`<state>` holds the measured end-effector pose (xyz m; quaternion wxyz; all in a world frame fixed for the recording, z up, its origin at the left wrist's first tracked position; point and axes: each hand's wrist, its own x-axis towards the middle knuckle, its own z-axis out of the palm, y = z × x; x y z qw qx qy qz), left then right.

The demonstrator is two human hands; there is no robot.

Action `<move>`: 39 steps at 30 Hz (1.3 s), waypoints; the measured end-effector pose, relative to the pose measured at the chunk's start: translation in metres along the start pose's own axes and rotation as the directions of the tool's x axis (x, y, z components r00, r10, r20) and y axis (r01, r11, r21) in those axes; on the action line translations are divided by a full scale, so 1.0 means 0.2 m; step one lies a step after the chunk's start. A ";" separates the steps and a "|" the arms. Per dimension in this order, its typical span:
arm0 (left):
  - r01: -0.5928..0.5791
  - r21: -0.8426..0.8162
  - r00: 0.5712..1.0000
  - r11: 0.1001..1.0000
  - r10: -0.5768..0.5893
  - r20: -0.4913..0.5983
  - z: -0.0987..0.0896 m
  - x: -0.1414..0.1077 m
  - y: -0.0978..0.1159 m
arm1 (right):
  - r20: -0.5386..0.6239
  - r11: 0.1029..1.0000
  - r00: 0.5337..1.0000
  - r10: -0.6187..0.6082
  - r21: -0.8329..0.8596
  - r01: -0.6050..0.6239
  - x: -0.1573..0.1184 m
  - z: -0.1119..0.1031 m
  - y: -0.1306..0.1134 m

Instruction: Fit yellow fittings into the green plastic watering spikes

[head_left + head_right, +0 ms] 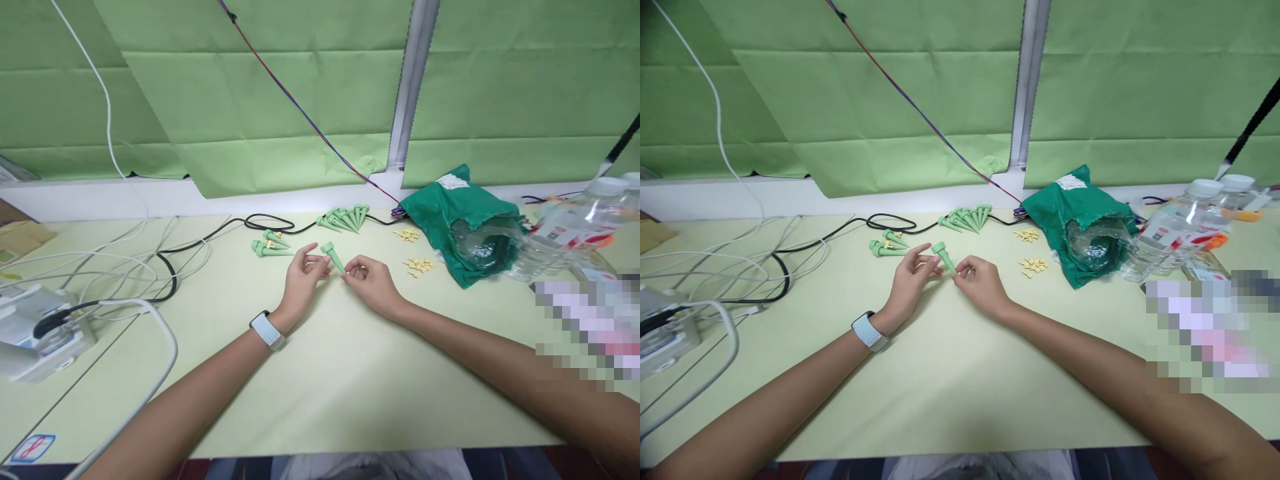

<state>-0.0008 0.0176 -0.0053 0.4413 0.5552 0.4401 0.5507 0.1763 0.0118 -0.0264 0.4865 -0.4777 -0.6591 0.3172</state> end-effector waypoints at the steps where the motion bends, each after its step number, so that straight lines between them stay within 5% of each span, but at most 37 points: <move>1: -0.003 0.057 0.998 0.998 -0.001 0.069 0.01 -0.01 0.01 | 0.037 1.000 0.999 0.006 0.000 -0.006 -0.05 -0.02 -0.01; 4: -0.029 0.190 0.976 0.981 -0.013 0.216 0.02 -0.03 0.03 | 0.154 0.998 0.987 0.043 0.035 -0.049 -0.13 -0.08 -0.04; 13: 0.127 0.134 0.875 0.983 -0.175 0.451 0.00 -0.04 0.09 | 0.296 0.927 0.946 0.133 0.300 -0.224 -0.10 -0.13 -0.03; 23: -0.014 0.318 0.870 0.948 -0.146 0.471 0.00 -0.04 0.09 | 0.400 0.948 0.911 0.105 0.238 -0.214 -0.10 -0.15 -0.04; 26: 0.019 0.280 0.846 0.960 -0.164 0.508 0.00 -0.04 0.10 | 0.415 0.978 0.907 0.072 0.149 -0.146 -0.11 -0.16 -0.05; 30: 0.047 0.248 0.831 0.968 -0.176 0.528 -0.01 -0.04 0.12 | 0.357 0.995 0.930 -0.085 -0.011 0.096 -0.12 -0.16 -0.08; 39: 0.129 0.181 0.777 0.975 -0.213 0.592 -0.01 -0.05 0.16 | 0.302 0.880 0.899 -0.316 -0.260 0.397 -0.18 -0.15 -0.09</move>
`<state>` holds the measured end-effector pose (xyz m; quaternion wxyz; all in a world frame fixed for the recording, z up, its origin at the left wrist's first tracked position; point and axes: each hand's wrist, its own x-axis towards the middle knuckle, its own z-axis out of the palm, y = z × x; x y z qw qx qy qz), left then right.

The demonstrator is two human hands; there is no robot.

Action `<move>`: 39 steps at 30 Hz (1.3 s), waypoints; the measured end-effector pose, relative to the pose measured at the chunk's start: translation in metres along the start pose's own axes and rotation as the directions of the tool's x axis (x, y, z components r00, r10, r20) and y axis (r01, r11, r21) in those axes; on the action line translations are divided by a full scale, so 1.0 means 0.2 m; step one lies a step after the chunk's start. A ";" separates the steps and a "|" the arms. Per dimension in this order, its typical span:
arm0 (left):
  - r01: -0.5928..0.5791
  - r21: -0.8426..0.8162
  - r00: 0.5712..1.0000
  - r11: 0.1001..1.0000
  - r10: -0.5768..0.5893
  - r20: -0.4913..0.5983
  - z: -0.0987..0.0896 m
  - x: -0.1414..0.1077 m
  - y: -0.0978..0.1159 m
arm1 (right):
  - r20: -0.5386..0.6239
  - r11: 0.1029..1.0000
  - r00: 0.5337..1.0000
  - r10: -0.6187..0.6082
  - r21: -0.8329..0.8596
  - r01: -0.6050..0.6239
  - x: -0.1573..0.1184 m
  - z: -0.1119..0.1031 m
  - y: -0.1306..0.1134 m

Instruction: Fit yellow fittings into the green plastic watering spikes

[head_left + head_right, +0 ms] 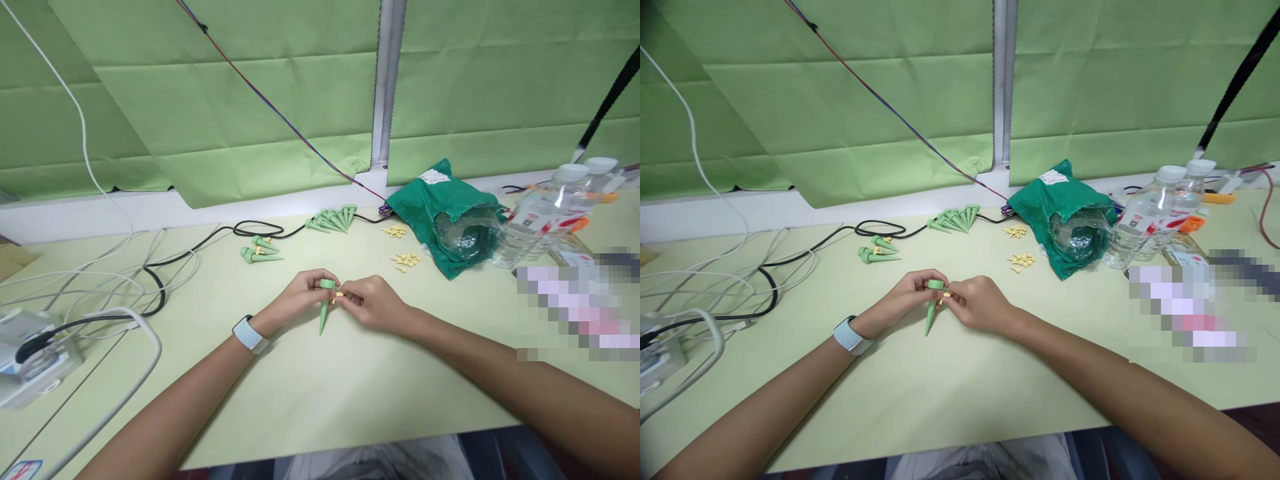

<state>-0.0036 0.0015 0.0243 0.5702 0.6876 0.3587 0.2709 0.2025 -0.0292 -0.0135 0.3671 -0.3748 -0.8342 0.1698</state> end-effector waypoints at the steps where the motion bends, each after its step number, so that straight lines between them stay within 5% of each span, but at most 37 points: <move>1: 0.002 -0.002 1.000 1.000 -0.002 0.007 0.00 0.00 0.01 | -0.003 0.998 0.999 -0.032 -0.046 0.032 0.00 0.00 0.00; 8: 0.012 -0.042 0.998 0.999 -0.009 0.061 -0.02 -0.01 -0.01 | 0.048 0.909 0.968 -0.247 -0.334 0.249 -0.01 0.01 0.02; 16: -0.019 -0.065 1.000 0.998 0.019 0.009 0.01 0.00 -0.03 | 0.033 0.994 0.995 0.093 0.051 -0.094 0.01 -0.01 0.01; 20: -0.015 -0.070 1.000 0.997 0.015 0.002 0.01 0.00 -0.03 | 0.058 0.971 0.989 0.133 0.192 -0.141 0.02 0.00 0.01; 29: 0.004 -0.103 1.000 0.995 -0.004 0.003 0.00 0.01 -0.05 | -0.040 0.989 0.999 0.032 0.144 -0.026 0.01 -0.01 0.02; 39: 0.014 -0.100 1.000 0.995 -0.014 0.000 0.01 0.00 -0.03 | 0.001 0.991 0.991 -0.134 -0.009 0.134 0.00 -0.01 0.04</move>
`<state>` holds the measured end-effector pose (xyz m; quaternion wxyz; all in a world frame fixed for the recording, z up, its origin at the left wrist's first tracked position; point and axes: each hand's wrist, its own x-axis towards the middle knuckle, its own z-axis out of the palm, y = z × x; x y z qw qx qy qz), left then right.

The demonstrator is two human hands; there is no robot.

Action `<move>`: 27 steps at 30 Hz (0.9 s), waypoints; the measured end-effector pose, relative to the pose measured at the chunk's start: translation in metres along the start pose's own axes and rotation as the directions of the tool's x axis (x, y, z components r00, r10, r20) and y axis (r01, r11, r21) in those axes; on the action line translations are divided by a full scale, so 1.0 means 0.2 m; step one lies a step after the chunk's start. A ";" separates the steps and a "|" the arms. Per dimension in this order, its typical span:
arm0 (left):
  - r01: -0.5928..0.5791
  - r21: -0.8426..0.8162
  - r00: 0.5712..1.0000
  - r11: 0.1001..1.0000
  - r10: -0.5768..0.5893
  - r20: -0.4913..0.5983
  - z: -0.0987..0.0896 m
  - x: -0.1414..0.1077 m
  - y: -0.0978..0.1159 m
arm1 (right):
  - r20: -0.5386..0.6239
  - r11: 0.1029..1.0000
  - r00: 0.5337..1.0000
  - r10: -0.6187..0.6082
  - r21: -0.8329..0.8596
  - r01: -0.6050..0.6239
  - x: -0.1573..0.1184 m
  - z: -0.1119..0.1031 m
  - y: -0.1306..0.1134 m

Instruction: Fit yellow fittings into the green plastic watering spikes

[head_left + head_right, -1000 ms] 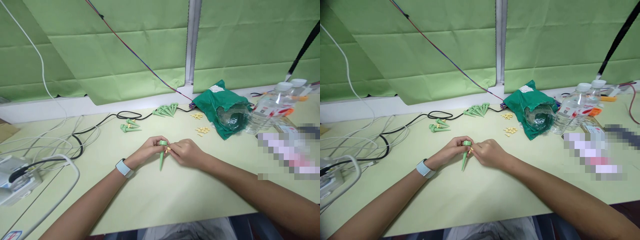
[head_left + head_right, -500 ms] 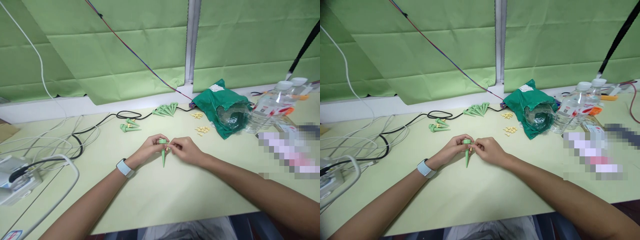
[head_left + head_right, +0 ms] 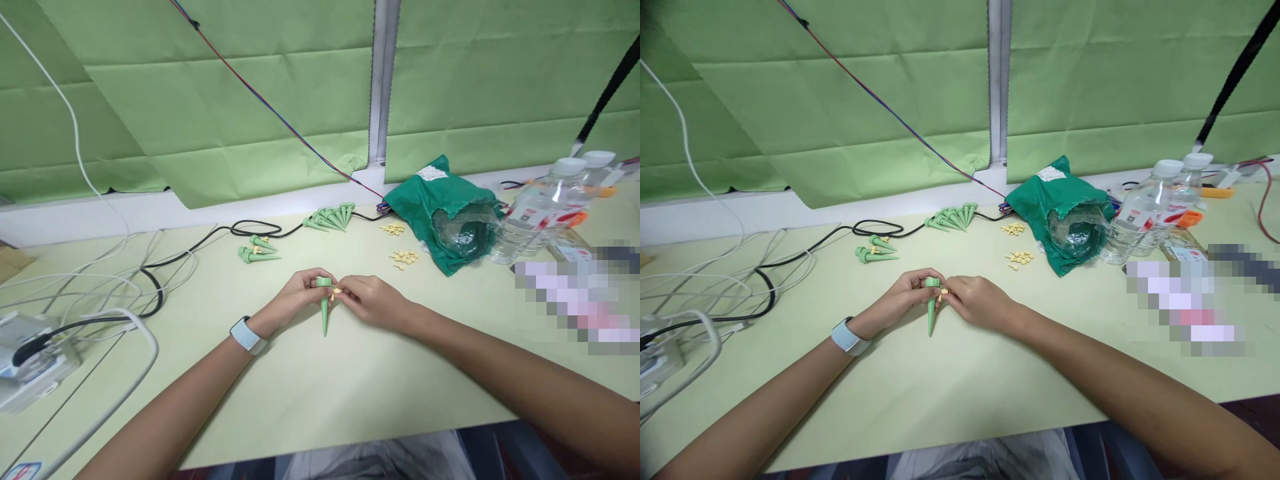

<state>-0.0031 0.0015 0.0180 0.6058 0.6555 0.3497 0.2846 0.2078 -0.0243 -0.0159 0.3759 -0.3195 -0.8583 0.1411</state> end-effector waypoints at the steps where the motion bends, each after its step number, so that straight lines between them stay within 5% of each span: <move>1: -0.002 -0.006 1.000 1.000 0.002 -0.004 0.00 0.00 0.00 | -0.011 1.000 1.000 0.018 0.011 -0.018 0.00 0.00 0.00; 7: -0.023 -0.022 1.000 0.999 0.023 -0.009 0.00 0.01 -0.02 | 0.017 0.955 0.967 0.254 0.152 -0.254 0.02 0.01 -0.02; 12: -0.021 -0.014 1.000 1.000 0.021 0.008 -0.01 0.01 -0.02 | 0.026 0.965 0.982 0.188 0.180 -0.190 0.01 0.00 -0.01; 17: -0.012 -0.021 1.000 1.000 0.012 0.000 -0.01 0.01 -0.02 | 0.005 0.997 1.000 0.002 0.081 -0.003 0.00 0.00 0.01; 27: -0.012 -0.033 1.000 0.999 0.012 0.008 -0.02 0.02 -0.04 | -0.015 0.981 0.988 0.154 0.123 -0.151 0.01 0.02 -0.01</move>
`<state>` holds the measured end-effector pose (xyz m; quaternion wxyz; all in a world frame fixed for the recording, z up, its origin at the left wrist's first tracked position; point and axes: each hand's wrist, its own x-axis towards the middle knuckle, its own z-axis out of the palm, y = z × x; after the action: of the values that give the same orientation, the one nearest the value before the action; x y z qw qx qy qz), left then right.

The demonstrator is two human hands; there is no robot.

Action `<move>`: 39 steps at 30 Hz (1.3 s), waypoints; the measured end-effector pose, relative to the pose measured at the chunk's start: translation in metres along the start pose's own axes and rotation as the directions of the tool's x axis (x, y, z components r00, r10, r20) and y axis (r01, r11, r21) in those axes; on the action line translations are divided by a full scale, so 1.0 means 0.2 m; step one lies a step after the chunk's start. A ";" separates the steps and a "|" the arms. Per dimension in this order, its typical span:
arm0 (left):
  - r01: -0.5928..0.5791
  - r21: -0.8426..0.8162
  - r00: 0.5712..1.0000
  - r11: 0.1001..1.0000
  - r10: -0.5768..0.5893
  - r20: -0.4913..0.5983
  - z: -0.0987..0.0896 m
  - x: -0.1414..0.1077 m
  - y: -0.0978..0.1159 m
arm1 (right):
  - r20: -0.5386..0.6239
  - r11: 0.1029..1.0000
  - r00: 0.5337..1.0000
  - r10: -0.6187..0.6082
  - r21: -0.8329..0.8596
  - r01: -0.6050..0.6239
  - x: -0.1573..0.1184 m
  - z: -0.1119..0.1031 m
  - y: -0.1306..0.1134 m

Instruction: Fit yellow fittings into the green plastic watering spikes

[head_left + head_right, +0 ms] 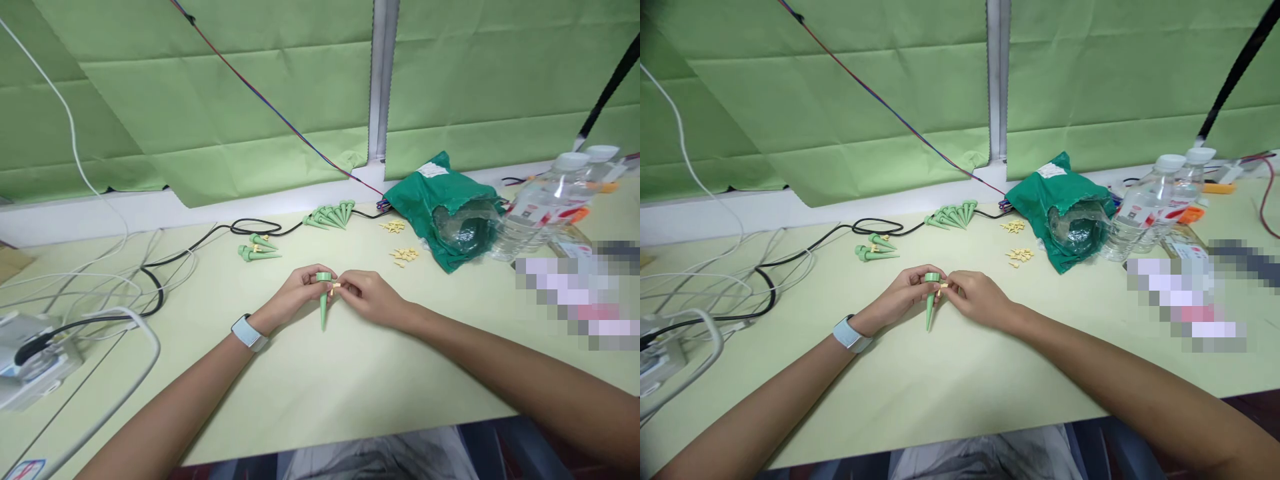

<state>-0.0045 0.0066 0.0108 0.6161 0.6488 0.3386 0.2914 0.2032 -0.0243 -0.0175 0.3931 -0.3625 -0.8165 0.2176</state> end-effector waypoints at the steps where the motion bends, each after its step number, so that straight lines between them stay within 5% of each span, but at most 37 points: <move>1: -0.003 0.007 1.000 1.000 0.003 0.000 0.00 0.00 0.00 | -0.021 1.000 1.000 -0.003 0.007 0.003 0.00 0.00 0.00; 18: 0.002 -0.015 1.000 1.000 -0.002 -0.020 0.00 0.00 0.00 | -0.116 0.999 0.993 -0.025 -0.044 0.020 -0.01 0.01 0.00; 25: 0.015 -0.073 1.000 0.997 -0.016 -0.020 0.00 0.01 -0.01 | -0.041 0.995 0.998 0.050 -0.088 -0.053 0.00 0.00 0.00; 39: 0.006 -0.099 1.000 0.995 -0.007 -0.013 0.00 0.01 -0.01 | -0.069 0.990 0.996 0.053 -0.130 -0.062 0.00 0.00 0.00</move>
<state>-0.0035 0.0085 0.0079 0.6461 0.6144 0.3301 0.3102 0.2030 -0.0237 -0.0184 0.3883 -0.4182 -0.8050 0.1623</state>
